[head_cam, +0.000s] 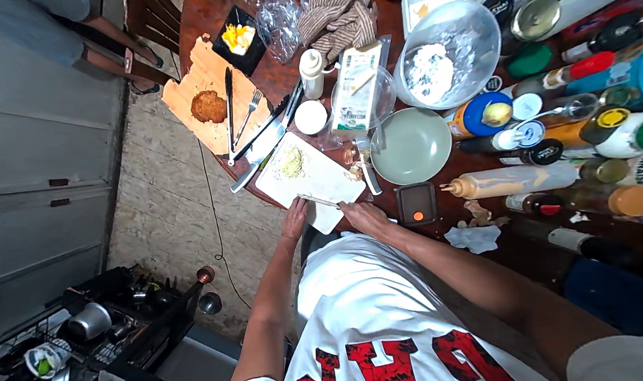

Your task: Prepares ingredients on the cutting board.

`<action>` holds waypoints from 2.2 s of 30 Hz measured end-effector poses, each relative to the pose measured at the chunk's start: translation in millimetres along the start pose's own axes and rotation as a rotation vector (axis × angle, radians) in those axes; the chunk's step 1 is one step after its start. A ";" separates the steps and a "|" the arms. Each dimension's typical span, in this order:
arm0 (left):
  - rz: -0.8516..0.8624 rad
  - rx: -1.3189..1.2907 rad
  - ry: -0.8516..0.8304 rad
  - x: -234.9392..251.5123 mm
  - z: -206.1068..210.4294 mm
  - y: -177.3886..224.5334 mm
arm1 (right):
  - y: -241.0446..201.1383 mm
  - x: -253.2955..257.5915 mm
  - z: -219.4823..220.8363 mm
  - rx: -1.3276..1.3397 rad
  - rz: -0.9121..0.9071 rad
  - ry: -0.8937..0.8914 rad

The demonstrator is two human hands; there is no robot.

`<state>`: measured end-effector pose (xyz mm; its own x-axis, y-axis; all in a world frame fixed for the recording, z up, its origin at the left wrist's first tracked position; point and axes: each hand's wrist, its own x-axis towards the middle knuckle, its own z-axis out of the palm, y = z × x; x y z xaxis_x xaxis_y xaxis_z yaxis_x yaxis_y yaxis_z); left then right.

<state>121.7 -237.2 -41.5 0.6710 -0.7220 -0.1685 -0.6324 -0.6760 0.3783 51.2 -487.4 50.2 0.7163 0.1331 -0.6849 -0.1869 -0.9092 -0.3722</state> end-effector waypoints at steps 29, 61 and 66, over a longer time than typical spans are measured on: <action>0.014 -0.018 0.074 -4.8 2.5 0.9 | -3.0 -0.7 -0.2 -0.026 0.018 0.009; 0.006 -0.027 0.107 -6.9 6.5 2.5 | -8.0 -1.4 -0.7 -0.016 0.069 -0.032; -0.023 -0.049 0.076 -6.5 4.1 5.6 | -6.2 1.4 -4.3 0.017 0.063 -0.032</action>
<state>112.3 -236.9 -41.9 0.7142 -0.6914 -0.1087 -0.5976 -0.6832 0.4196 56.3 -483.3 54.3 0.6814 0.0889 -0.7265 -0.2424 -0.9092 -0.3386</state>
